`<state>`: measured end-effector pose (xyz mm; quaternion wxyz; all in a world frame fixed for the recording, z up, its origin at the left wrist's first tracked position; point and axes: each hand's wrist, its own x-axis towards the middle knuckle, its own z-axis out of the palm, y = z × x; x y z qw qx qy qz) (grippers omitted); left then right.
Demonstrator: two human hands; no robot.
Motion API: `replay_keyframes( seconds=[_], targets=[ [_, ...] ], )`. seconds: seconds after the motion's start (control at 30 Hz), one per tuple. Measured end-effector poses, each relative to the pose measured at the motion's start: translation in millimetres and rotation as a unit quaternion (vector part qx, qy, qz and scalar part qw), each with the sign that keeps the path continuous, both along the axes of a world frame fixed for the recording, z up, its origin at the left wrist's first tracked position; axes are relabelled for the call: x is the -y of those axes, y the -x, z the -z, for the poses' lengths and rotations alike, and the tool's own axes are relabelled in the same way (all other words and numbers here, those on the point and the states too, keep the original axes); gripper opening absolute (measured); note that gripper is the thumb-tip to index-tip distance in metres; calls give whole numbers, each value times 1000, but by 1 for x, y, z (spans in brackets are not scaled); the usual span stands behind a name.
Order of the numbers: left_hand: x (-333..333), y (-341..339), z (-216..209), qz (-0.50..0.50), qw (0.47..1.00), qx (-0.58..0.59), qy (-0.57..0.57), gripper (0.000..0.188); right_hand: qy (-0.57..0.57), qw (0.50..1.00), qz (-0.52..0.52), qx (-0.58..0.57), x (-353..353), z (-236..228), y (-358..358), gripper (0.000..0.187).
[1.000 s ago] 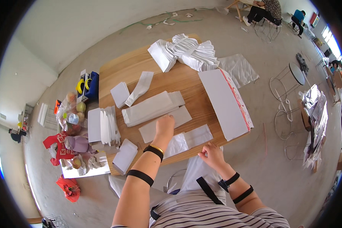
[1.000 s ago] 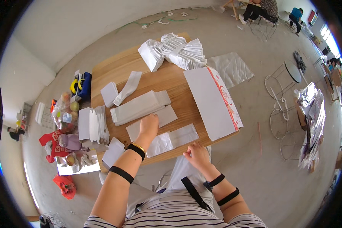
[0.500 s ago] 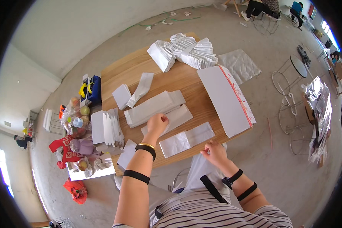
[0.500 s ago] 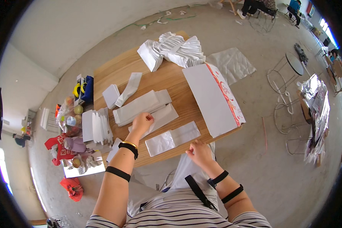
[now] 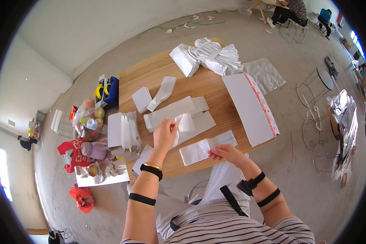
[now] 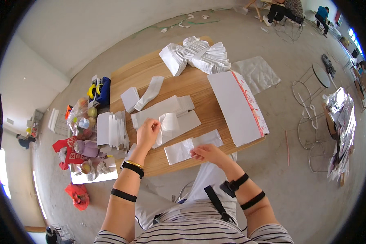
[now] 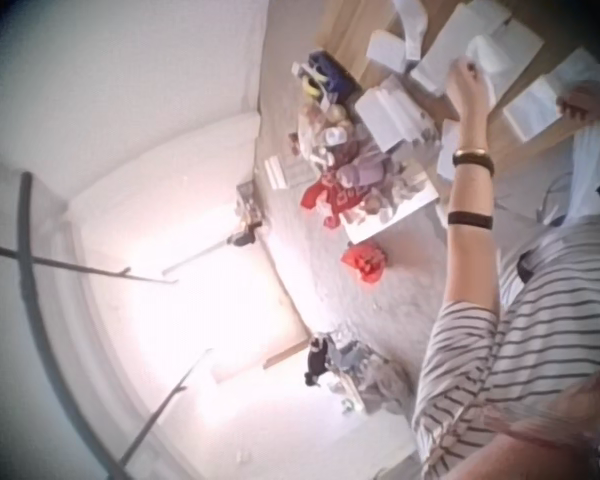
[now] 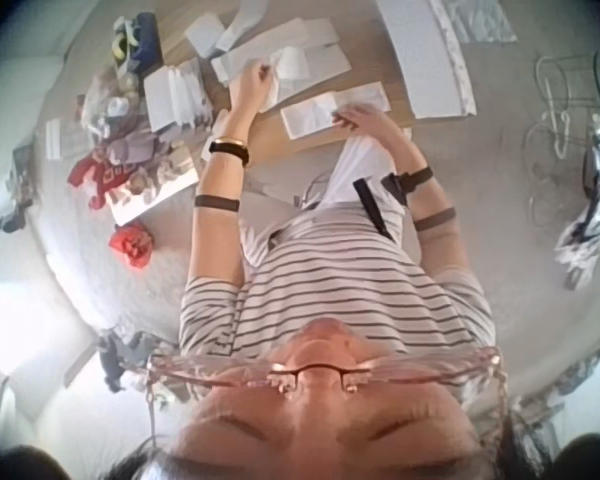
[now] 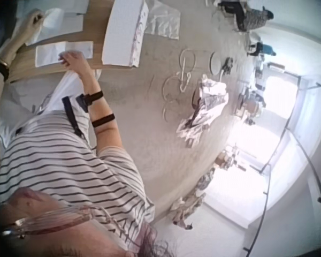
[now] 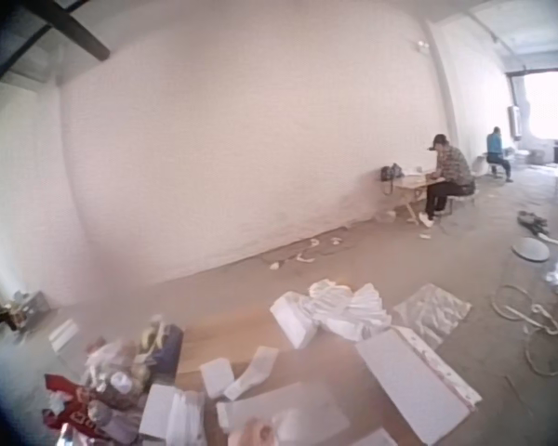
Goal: Folding and preparing paper or plastic packaging materials.
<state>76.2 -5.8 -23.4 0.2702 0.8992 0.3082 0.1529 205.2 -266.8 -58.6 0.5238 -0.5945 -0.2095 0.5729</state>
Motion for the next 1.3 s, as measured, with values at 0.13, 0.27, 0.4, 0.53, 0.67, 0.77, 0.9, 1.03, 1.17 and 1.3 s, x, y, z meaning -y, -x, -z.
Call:
replay_keyframes(
  seconds=[0.13,0.27,0.4,0.53,0.67,0.77,0.9,1.03,1.17,1.3],
  targets=[
    [2,13,-20,-10,1000,16,-15,9,-62,997,4,48,-56,14,22,39],
    [2,23,-33,-17,998,43,-41,8,3,984,157,82,-110,45,33,75],
    [5,44,-56,-32,995,80,-42,5,-27,965,186,180,-137,34,46,89],
    [10,56,-68,-28,991,110,-67,4,-85,888,171,419,-162,21,53,52],
    [8,79,-83,-23,983,135,-121,4,-78,904,179,381,-170,-5,59,25],
    [6,112,-92,-68,977,145,-140,3,-96,925,157,333,-151,-30,65,20],
    [15,145,-76,-125,966,179,-141,5,-102,916,165,352,-105,-32,56,20],
    [33,176,-42,-198,948,215,-123,7,-106,960,168,196,-69,-2,50,20],
    [56,196,-7,-225,962,99,-119,7,-43,976,149,150,-40,31,54,18],
    [60,201,9,-228,961,73,-136,7,-12,980,115,162,-28,43,59,16]
  ],
)
